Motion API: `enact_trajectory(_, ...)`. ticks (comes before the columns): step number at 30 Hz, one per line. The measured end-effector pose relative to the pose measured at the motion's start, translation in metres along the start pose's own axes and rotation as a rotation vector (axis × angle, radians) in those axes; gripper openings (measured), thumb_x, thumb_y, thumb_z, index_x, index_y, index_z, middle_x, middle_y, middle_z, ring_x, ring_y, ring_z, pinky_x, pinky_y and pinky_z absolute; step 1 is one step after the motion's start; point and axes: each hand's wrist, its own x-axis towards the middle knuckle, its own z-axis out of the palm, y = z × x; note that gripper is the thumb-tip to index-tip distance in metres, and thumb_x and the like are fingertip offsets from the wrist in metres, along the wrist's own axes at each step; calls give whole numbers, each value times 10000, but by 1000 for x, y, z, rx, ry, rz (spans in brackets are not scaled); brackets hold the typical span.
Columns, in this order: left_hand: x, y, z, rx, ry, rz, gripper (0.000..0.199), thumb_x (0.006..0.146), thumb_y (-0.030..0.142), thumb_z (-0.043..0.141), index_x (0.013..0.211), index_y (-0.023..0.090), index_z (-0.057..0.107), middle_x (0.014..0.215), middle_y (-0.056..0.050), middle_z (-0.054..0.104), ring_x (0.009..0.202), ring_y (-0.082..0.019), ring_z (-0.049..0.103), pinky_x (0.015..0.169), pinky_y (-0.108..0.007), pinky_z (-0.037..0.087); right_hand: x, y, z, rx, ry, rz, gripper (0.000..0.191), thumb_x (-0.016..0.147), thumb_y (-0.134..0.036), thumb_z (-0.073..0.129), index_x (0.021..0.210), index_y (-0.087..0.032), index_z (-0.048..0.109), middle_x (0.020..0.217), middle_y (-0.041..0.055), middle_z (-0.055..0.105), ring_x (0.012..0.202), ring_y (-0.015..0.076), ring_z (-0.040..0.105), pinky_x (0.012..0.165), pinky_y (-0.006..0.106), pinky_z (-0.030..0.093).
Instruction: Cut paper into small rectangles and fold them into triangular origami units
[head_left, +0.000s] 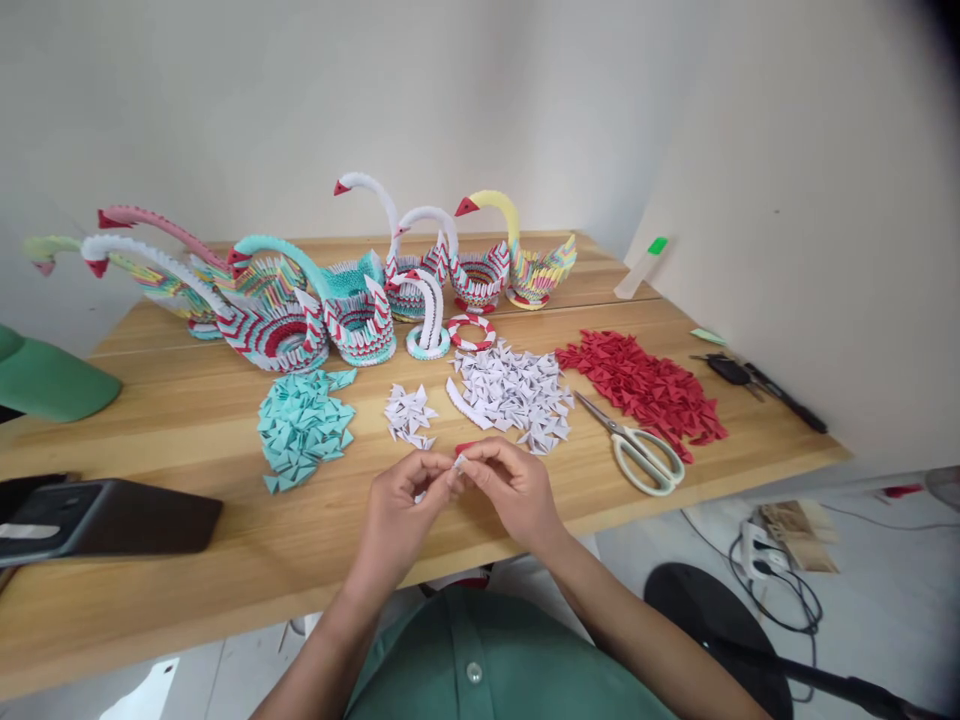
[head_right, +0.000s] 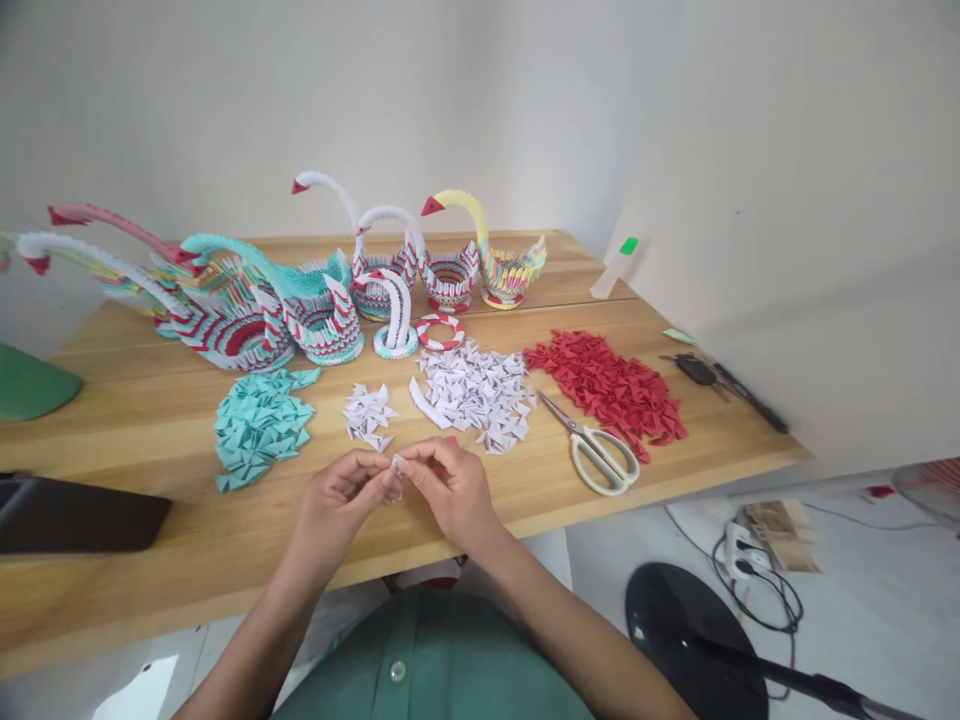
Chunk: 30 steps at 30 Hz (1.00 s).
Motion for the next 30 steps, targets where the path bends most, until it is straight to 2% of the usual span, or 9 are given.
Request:
enact_trajectory(2, 2, 1, -2, -71, -8, -52, 146, 752, 286, 719, 755, 154, 658, 625, 1, 676, 566, -102, 581, 583, -203, 478, 1, 2, -2, -75, -20, -143, 81, 887, -231, 625, 903, -207, 701, 803, 25, 733, 706, 144, 677, 647, 241, 539)
enact_trajectory(6, 3, 3, -6, -202, -37, -147, 200, 751, 327, 732, 726, 141, 662, 615, -14, 683, 536, -97, 576, 556, -203, 475, 4, 6, -10, -244, -114, -497, 235, 923, -110, 531, 1038, -226, 699, 912, 58, 739, 856, 163, 682, 753, 288, 551)
enact_trajectory(10, 2, 2, -7, -245, -63, -153, 235, 751, 363, 742, 824, 145, 695, 666, -25, 710, 598, -119, 625, 606, -223, 513, 5, 6, -15, -322, -118, -607, 290, 924, -80, 506, 1103, -218, 688, 965, 91, 736, 891, 179, 681, 761, 305, 560)
enact_trajectory(12, 2, 0, -7, -191, -35, -106, 227, 724, 337, 768, 842, 153, 706, 665, -20, 719, 614, -126, 641, 617, -223, 524, 4, 3, -16, -319, -136, -555, 283, 922, -90, 522, 1109, -225, 686, 970, 82, 741, 898, 178, 686, 778, 303, 558)
enact_trajectory(16, -2, -5, -7, 8, 61, 39, 163, 773, 316, 720, 859, 177, 731, 701, -24, 743, 641, -147, 663, 632, -239, 538, 3, -5, -21, -219, -164, -234, 265, 903, -158, 592, 1147, -231, 666, 984, 52, 754, 871, 163, 706, 773, 264, 552)
enact_trajectory(18, -4, -5, -7, 157, 75, 116, 146, 807, 302, 688, 888, 195, 747, 726, -24, 751, 652, -157, 674, 636, -244, 540, 4, -9, -23, -163, -181, -125, 196, 888, -204, 626, 1070, -215, 695, 944, 46, 758, 832, 159, 706, 739, 242, 541)
enact_trajectory(23, -9, -3, -6, 496, 95, 397, 128, 829, 241, 675, 918, 226, 765, 837, -32, 779, 740, -181, 716, 706, -257, 548, 7, -13, -20, -96, -195, -31, 129, 883, -253, 624, 805, -187, 703, 731, 9, 702, 673, 129, 629, 634, 208, 477)
enact_trajectory(26, -10, -3, -8, 597, 99, 549, 147, 826, 211, 684, 951, 227, 758, 851, -33, 781, 763, -183, 722, 730, -262, 547, 7, -14, -19, -61, -218, 30, 164, 892, -266, 602, 775, -177, 675, 694, -3, 652, 646, 118, 587, 614, 201, 448)
enact_trajectory(30, -10, -4, -8, 606, 111, 641, 141, 826, 183, 682, 935, 226, 760, 813, -40, 776, 718, -184, 710, 680, -264, 540, 7, -15, -18, -17, -251, 60, 212, 915, -302, 570, 771, -171, 654, 672, -12, 613, 625, 110, 552, 599, 199, 430)
